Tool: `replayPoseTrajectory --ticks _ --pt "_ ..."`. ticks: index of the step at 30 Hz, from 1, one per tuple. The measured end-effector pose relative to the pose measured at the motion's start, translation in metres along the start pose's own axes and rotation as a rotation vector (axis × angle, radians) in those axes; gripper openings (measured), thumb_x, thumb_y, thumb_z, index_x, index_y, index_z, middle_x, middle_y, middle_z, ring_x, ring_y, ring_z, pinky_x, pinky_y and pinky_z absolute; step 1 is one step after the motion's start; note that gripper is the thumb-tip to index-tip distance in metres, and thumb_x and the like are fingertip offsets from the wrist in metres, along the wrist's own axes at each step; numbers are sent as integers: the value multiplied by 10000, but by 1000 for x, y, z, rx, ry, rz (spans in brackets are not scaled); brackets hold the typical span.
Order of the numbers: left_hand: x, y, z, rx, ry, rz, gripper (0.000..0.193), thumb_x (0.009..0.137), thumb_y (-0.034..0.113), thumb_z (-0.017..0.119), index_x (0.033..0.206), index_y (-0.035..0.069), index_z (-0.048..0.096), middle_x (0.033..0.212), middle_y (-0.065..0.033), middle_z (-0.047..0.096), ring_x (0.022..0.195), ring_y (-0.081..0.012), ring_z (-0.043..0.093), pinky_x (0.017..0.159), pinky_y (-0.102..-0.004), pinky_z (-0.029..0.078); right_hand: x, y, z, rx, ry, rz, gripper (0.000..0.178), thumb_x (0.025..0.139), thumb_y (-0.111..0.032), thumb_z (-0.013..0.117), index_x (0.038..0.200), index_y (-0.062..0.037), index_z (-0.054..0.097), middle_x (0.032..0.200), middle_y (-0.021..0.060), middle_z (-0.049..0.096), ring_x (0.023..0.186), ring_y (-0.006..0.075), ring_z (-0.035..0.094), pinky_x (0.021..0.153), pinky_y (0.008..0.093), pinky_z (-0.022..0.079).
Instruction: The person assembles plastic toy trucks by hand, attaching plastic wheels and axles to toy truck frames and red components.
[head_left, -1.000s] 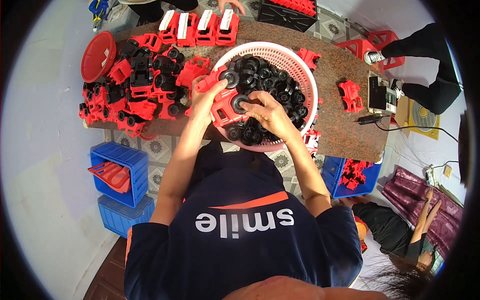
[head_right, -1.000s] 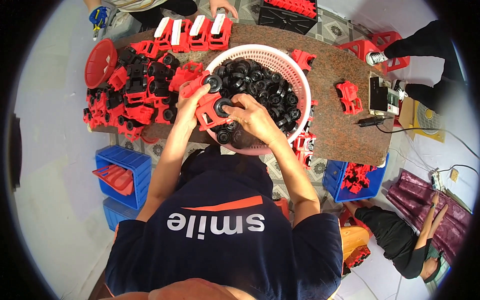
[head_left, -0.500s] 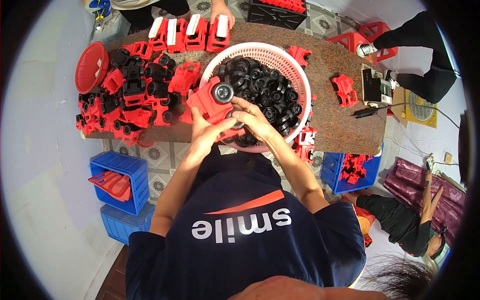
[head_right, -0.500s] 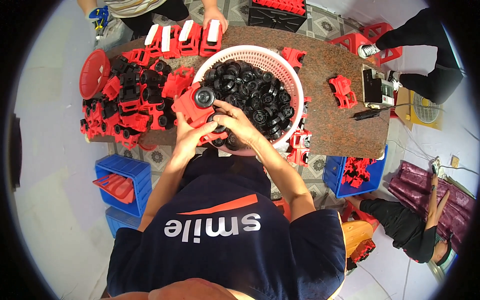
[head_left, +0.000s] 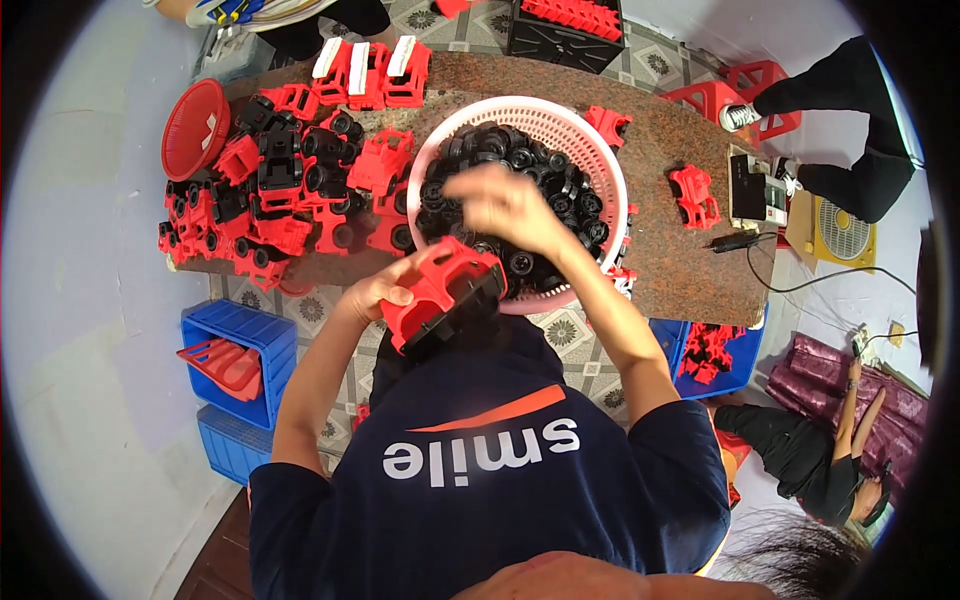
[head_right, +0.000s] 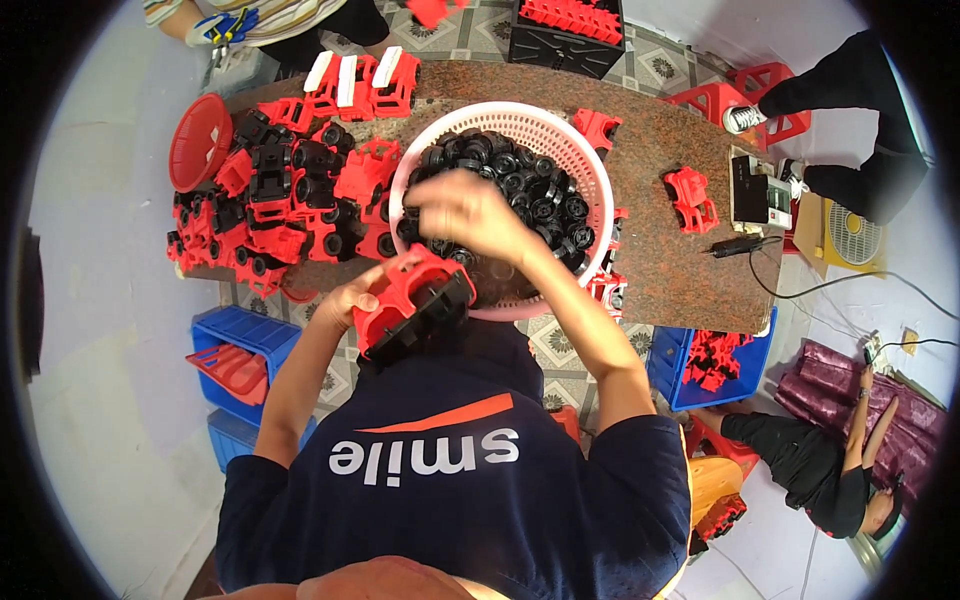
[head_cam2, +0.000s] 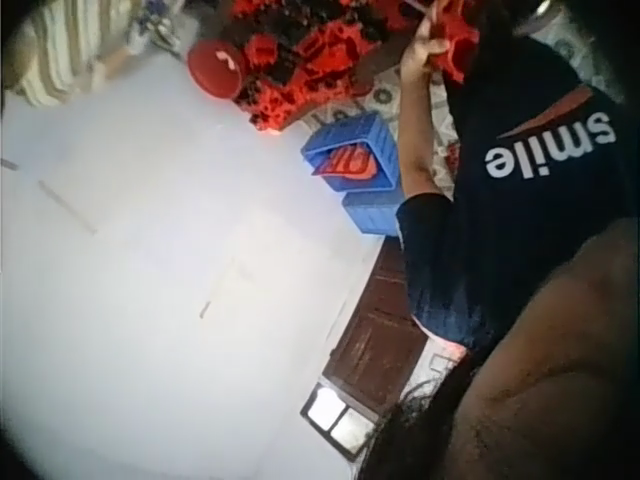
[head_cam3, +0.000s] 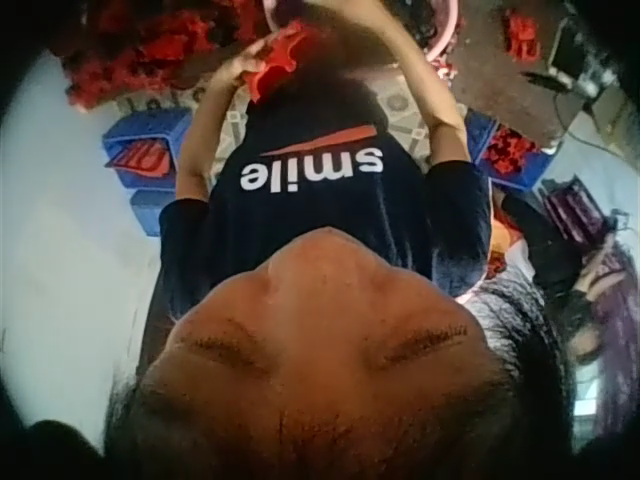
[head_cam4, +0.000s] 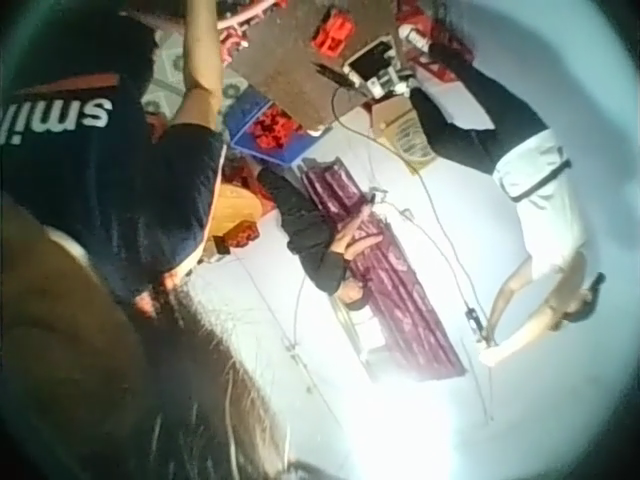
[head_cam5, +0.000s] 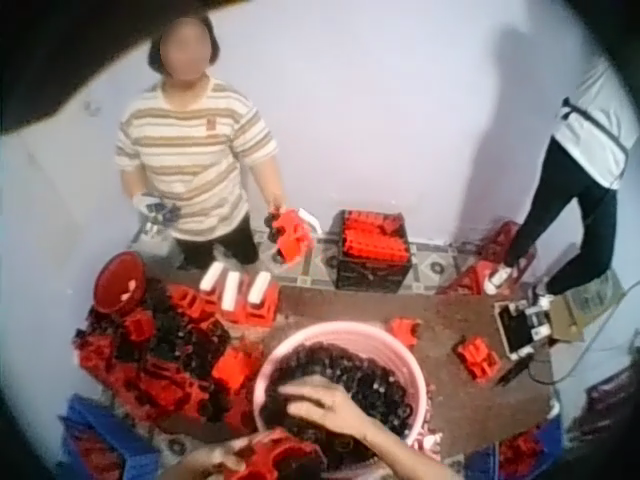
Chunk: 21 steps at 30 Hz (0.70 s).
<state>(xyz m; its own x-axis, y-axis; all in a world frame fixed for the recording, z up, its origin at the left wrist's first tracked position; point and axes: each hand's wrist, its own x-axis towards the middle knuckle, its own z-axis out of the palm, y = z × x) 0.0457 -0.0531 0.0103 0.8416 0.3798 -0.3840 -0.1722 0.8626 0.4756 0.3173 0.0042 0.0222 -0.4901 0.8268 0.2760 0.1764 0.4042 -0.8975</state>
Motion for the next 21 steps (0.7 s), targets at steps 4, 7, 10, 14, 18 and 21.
replayPoseTrajectory --ticks 4,7,10,14,18,21 --pt "12 9 7 55 162 216 1166 582 9 791 1532 89 120 1482 -109 346 1367 -270 359 1140 -407 278 11 120 7 -725 106 428 428 803 -391 705 1089 -74 683 1103 136 668 1008 328 622 856 425 496" --pt "29 14 13 95 289 374 1183 589 -25 792 1537 110 97 1491 -107 333 1371 -271 350 1133 -420 291 -2 139 4 -721 140 409 373 832 -300 696 1105 -49 660 988 168 681 925 318 647 837 411 503" --pt "31 16 16 166 448 403 1160 636 -10 810 1539 116 93 1464 -126 376 1333 -280 393 1098 -428 341 -15 74 -9 -38 465 607 297 882 -200 685 1119 -25 641 896 84 692 794 187 648 735 299 519" --pt "36 17 21 226 516 394 1145 653 1 819 1539 118 103 1426 -144 415 1294 -276 429 1074 -429 369 -34 1 -2 546 461 536 224 893 -109 689 1094 -20 643 820 -7 658 709 54 574 666 203 482" --pt "42 13 22 280 467 410 1161 646 -10 818 1541 129 91 1416 -145 426 1287 -276 441 1066 -430 380 -37 -7 24 375 450 592 179 863 -113 728 994 -14 657 774 -12 640 703 53 570 673 216 480" --pt "36 10 15 310 449 397 1184 650 -6 823 1544 139 60 1444 -151 395 1298 -268 438 1072 -434 376 -43 -19 20 -52 293 629 318 850 -191 736 1099 -24 630 975 75 658 877 108 611 804 269 501"
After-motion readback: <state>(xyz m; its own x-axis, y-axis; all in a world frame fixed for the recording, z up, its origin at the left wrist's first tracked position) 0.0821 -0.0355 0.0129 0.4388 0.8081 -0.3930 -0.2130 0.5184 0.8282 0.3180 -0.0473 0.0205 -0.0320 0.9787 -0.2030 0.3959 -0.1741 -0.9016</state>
